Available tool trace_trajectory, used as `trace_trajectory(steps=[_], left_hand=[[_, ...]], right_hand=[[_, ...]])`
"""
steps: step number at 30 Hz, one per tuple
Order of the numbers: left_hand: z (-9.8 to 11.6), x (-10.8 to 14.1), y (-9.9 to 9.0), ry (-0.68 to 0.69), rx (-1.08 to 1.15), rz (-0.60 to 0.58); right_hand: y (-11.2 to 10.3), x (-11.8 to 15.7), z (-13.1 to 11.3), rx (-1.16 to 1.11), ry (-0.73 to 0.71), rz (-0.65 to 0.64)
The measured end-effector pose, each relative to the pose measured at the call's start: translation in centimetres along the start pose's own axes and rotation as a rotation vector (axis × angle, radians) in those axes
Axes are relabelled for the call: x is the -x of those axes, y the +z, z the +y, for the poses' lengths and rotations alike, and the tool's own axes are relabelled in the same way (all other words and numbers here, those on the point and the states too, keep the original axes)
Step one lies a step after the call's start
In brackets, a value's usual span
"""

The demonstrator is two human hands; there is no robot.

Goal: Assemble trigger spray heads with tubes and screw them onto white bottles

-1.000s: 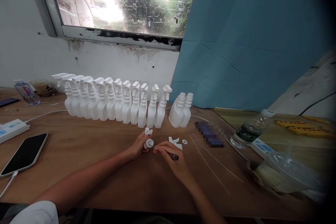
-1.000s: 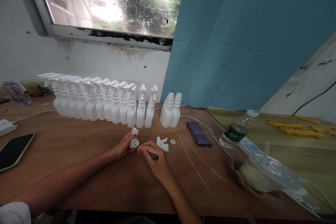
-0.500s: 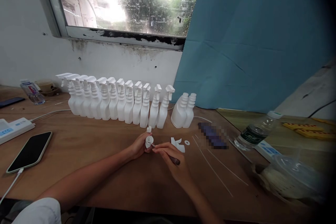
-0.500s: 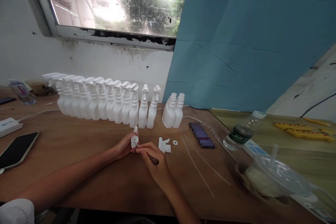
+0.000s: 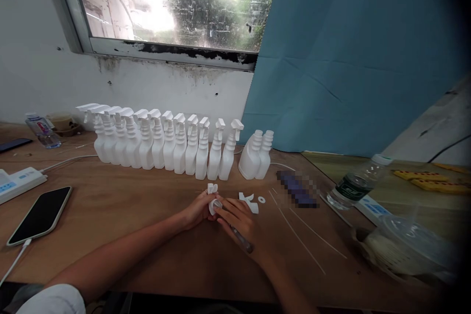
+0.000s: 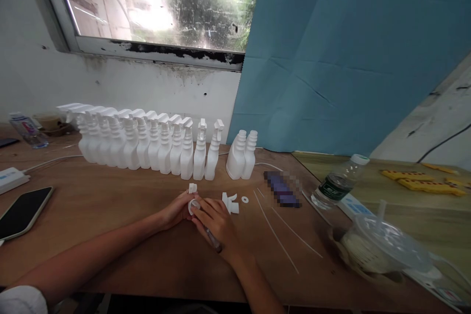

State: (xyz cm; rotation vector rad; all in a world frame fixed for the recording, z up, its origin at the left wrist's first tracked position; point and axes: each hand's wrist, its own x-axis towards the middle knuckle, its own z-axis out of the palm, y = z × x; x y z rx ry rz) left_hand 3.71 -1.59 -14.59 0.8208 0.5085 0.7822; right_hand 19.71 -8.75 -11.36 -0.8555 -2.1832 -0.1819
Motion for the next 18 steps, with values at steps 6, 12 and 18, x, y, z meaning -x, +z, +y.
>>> trace_trajectory(steps=[6, 12, 18], left_hand=[[0.09, 0.0, -0.32, 0.028, 0.002, -0.089], [-0.15, -0.15, -0.75, 0.096, -0.005, -0.066], [-0.06, -0.09, -0.63, 0.26, -0.069, 0.007]], right_hand=[[-0.06, 0.53, 0.99, -0.114, 0.116, 0.094], [-0.1, 0.53, 0.25, -0.486, 0.627, 0.04], [-0.45, 0.02, 0.15, -1.035, 1.08, 0.148]])
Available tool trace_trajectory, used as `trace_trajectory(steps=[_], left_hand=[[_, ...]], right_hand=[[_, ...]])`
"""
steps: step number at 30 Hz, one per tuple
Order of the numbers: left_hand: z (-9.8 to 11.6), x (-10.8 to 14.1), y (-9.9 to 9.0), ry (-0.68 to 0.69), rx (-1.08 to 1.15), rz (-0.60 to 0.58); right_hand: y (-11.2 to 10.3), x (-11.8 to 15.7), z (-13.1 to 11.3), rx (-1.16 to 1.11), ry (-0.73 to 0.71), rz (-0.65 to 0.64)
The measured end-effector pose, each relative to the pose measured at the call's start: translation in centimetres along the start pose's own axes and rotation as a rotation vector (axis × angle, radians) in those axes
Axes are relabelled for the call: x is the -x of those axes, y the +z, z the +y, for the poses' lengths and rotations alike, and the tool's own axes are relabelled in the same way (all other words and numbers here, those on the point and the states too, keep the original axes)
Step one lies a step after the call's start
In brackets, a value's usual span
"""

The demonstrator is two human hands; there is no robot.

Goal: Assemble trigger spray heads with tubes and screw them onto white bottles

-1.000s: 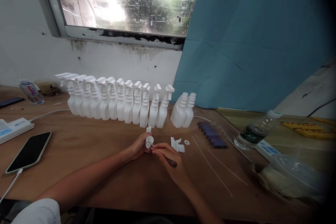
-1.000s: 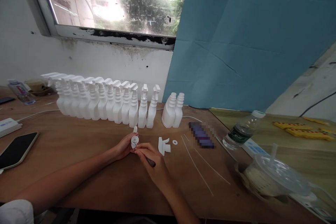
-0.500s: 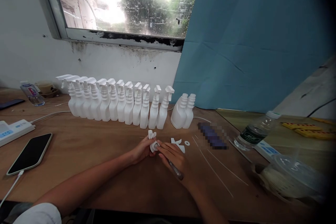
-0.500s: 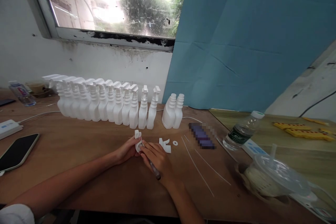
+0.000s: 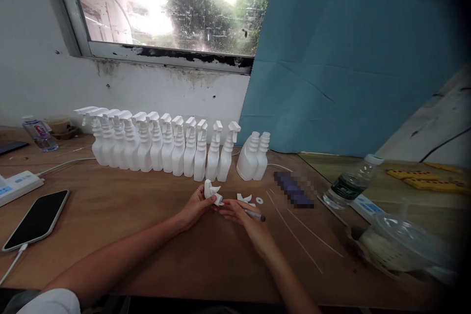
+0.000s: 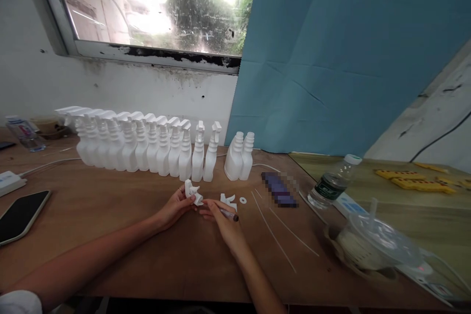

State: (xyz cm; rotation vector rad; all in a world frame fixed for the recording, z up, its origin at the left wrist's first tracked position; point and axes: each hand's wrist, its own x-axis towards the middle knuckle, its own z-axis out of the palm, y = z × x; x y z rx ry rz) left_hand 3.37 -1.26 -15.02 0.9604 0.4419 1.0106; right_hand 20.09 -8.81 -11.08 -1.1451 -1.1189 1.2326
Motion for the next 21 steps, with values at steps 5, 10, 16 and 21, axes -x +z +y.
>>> trace_trajectory(steps=[5, 10, 16, 21], left_hand=[[0.4, 0.3, 0.2, 0.098, -0.072, 0.054], [0.5, 0.1, -0.1, 0.137, -0.264, 0.087], [-0.6, -0.9, -1.2, 0.135, -0.435, 0.174], [-0.2, -0.5, -1.1, 0.158, -0.623, 0.236]], right_hand=[[-0.3, 0.0, -0.3, -0.213, 0.078, -0.088], [-1.1, -0.2, -0.6, -0.207, 0.02, -0.064], [-4.2, -0.6, -2.0, -0.143, -0.054, 0.058], [-4.4, -1.0, -1.4, 0.114, -0.119, 0.184]])
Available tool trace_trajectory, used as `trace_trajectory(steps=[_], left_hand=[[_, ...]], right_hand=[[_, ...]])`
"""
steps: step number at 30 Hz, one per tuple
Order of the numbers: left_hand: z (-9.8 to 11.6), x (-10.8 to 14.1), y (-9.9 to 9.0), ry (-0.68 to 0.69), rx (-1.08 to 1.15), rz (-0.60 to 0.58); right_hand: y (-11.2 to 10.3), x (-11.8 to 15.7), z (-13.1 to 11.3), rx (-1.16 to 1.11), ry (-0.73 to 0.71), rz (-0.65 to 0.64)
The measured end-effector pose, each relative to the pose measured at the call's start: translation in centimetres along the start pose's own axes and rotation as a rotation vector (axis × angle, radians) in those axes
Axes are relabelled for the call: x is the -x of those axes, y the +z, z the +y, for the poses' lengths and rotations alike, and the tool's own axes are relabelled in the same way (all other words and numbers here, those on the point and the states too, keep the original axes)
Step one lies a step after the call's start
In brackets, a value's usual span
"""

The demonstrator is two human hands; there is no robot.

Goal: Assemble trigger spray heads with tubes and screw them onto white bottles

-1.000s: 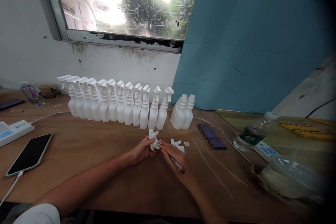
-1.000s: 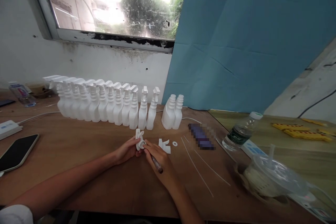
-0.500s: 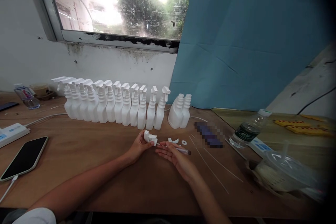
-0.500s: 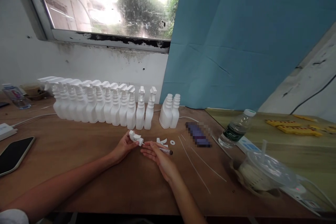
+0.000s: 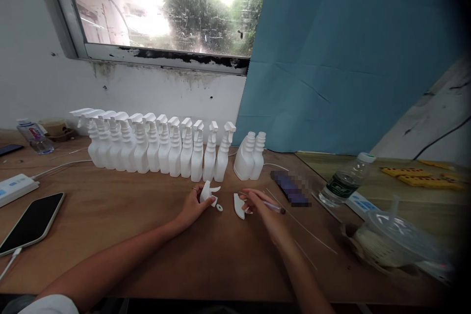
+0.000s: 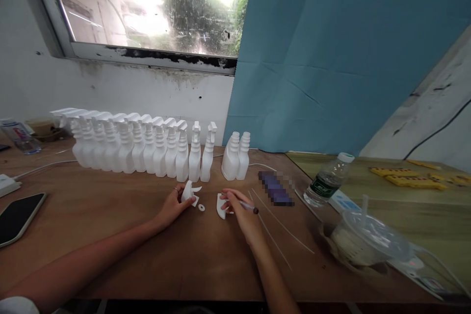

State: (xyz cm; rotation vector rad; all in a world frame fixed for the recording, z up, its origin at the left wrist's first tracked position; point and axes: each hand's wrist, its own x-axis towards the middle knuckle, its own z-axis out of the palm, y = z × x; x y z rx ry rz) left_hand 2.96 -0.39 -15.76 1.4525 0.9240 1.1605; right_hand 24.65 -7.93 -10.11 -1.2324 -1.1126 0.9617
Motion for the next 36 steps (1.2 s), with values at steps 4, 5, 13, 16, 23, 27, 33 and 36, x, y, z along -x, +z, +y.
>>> trace_trajectory(steps=[4, 5, 13, 16, 23, 27, 33, 36], left_hand=[[0.9, 0.0, -0.3, 0.043, -0.176, 0.056], [1.0, -0.1, -0.5, 0.052, -0.191, 0.062], [1.2, -0.3, -0.9, 0.017, -0.113, -0.011], [1.6, 0.1, -0.8, 0.041, -0.116, -0.062], [1.5, 0.6, -0.6, 0.123, -0.315, -0.133], [1.2, 1.0, -0.4, 0.241, -0.374, -0.245], [1.4, 2.0, 0.3, 0.308, -0.399, -0.375], [1.3, 2.4, 0.5, 0.391, -0.43, -0.462]], right_hand=[[1.8, 0.6, 1.4, 0.241, -0.107, -0.06], [2.2, 0.8, 1.7, 0.329, -0.161, -0.112], [1.4, 1.7, -0.2, 0.517, -0.147, -0.296], [-0.8, 1.6, -1.5, 0.481, 0.043, -0.38], [-6.5, 0.3, -0.8, 0.526, 0.098, -0.204], [-6.7, -0.4, -0.3, 0.5, -0.067, 0.031], [-3.0, -2.6, -2.9, 0.294, -0.186, -0.038], [-0.9, -5.4, -4.5, 0.289, -0.316, -0.099]])
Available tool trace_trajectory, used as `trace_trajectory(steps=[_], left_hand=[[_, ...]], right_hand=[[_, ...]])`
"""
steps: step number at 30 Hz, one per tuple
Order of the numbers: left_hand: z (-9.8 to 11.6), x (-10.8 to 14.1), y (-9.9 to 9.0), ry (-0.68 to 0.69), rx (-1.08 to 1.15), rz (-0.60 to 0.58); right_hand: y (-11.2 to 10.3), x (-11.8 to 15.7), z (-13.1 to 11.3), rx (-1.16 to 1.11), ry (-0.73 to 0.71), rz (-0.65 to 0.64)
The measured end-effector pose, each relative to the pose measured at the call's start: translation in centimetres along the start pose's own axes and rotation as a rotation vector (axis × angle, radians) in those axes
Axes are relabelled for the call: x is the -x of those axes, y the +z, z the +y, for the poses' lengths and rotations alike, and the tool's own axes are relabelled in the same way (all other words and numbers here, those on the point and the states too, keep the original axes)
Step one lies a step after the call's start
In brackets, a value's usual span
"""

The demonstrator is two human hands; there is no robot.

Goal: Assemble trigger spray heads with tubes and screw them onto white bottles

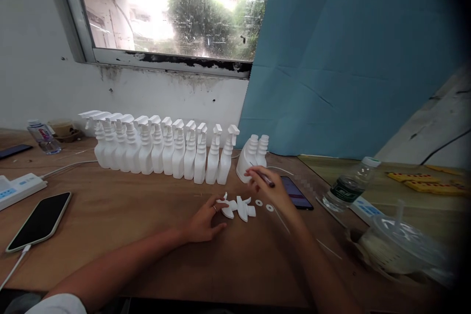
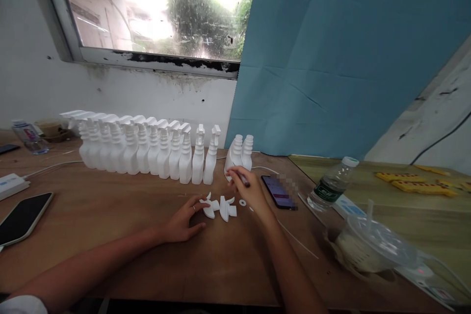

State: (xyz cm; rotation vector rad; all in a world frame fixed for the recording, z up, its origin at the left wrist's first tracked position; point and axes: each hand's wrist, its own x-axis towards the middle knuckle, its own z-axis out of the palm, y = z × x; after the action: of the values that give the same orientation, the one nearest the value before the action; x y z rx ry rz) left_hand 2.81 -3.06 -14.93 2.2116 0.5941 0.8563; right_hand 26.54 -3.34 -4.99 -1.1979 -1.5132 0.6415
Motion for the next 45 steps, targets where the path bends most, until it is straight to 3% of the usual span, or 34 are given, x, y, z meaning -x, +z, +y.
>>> trace_trajectory(steps=[3, 7, 12, 16, 21, 24, 27, 31, 36, 40, 45], left_hand=[[0.0, 0.1, 0.0, 0.018, -0.038, -0.046], [0.1, 0.0, -0.3, 0.019, 0.025, 0.0], [-0.4, -0.5, -0.5, -0.029, 0.138, 0.122], [-1.3, -0.8, -0.3, -0.099, 0.199, 0.229], [-1.6, -0.8, -0.1, -0.141, 0.21, 0.389], [-1.1, -0.7, -0.2, -0.106, 0.181, 0.423], [-0.6, -0.6, -0.5, -0.049, 0.118, 0.453], [-0.6, -0.8, -0.9, 0.021, 0.089, 0.503], [-0.9, -1.2, -1.2, 0.077, 0.067, 0.54], [-0.9, -1.2, -1.4, 0.069, 0.08, 0.522], [-0.8, -0.9, -2.1, 0.125, 0.074, 0.541]], right_hand=[[1.4, -4.1, 0.0, -0.003, -0.037, 0.042], [3.3, -8.8, 0.7, 0.024, -0.037, 0.111], [5.1, -10.9, 0.7, 0.127, -0.081, 0.141], [4.7, -9.6, 0.0, 0.225, -0.182, 0.234], [2.7, -4.7, -1.5, 0.261, -0.235, 0.392], [2.3, -1.6, -2.6, 0.091, -0.209, 0.452], [2.5, 0.3, -3.1, -0.152, -0.138, 0.425], [2.7, 0.5, -1.9, -0.408, -0.058, 0.411], [1.9, -0.7, 1.3, -0.667, 0.033, 0.585], [1.3, -1.3, 2.6, -0.761, 0.052, 0.547], [1.5, -1.1, 2.5, -0.796, 0.016, 0.497]])
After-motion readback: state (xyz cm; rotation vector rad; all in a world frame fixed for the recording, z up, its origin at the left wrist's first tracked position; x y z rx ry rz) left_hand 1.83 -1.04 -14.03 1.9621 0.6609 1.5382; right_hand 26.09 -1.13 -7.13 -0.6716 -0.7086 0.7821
